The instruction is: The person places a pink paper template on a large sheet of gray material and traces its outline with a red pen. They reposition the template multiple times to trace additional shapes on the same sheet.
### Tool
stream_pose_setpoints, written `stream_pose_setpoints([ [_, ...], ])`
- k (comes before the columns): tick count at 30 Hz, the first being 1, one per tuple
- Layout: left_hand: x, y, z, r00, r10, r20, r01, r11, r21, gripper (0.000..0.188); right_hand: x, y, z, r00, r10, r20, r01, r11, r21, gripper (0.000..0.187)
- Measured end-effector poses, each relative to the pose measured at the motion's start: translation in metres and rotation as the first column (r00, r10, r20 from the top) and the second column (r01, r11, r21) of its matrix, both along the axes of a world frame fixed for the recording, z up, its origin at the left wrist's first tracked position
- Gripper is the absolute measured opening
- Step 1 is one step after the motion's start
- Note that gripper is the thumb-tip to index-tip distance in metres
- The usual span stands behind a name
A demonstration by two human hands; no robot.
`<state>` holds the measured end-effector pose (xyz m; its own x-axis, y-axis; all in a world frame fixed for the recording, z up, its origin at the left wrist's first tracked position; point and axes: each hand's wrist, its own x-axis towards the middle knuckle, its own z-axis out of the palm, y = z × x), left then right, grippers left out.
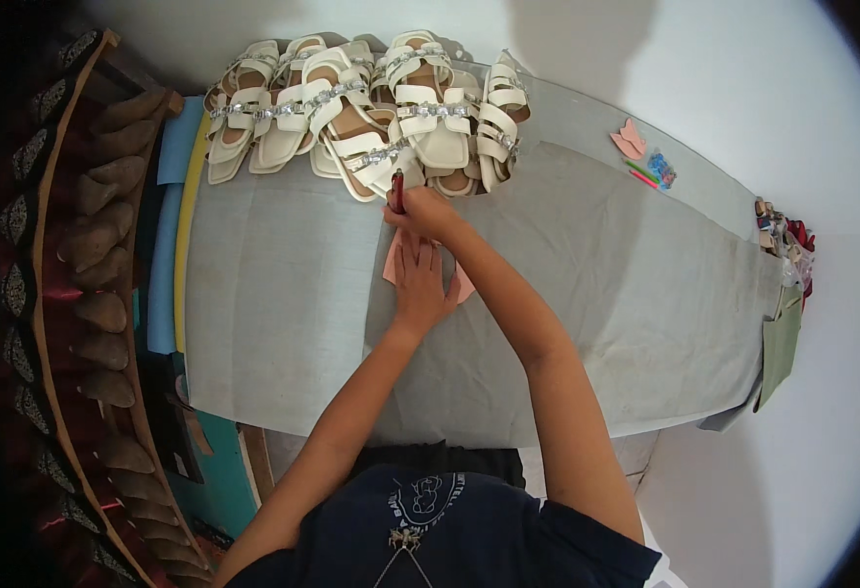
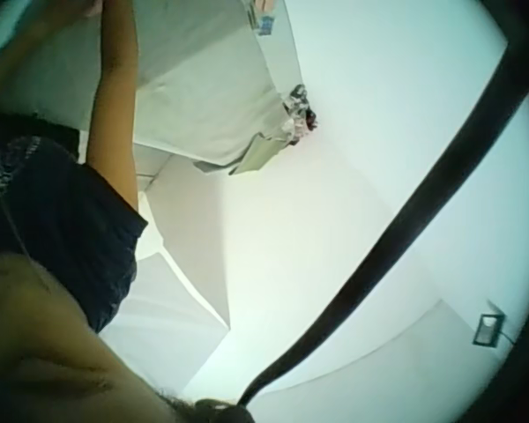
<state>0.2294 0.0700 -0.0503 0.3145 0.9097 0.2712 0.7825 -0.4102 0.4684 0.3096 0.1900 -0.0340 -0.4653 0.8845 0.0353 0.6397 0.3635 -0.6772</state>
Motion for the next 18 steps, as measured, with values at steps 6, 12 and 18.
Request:
stream_pose_setpoints([
  [6, 0.0009, 0.0011, 0.0014, 1.0, 0.005, 0.005, -0.005, 1.0, -0.022, 0.06, -0.0003, -0.0024, 0.0014, 0.999, -0.026, -0.047, 0.025, 0.999, -0.031, 0.028],
  [12, 0.0007, 0.0008, 0.0029, 1.0, 0.014, -0.004, -0.014, 1.0, -0.004, 0.059, 0.0007, -0.0021, 0.0028, 0.995, -0.03, -0.093, 0.025, 0.998, -0.054, 0.026],
  [18, 0.0008, 0.0013, 0.0024, 1.0, 0.021, -0.019, -0.021, 1.0, -0.006, 0.06, -0.0002, -0.0026, 0.0037, 0.997, -0.026, -0.071, 0.026, 1.0, -0.004, 0.026],
])
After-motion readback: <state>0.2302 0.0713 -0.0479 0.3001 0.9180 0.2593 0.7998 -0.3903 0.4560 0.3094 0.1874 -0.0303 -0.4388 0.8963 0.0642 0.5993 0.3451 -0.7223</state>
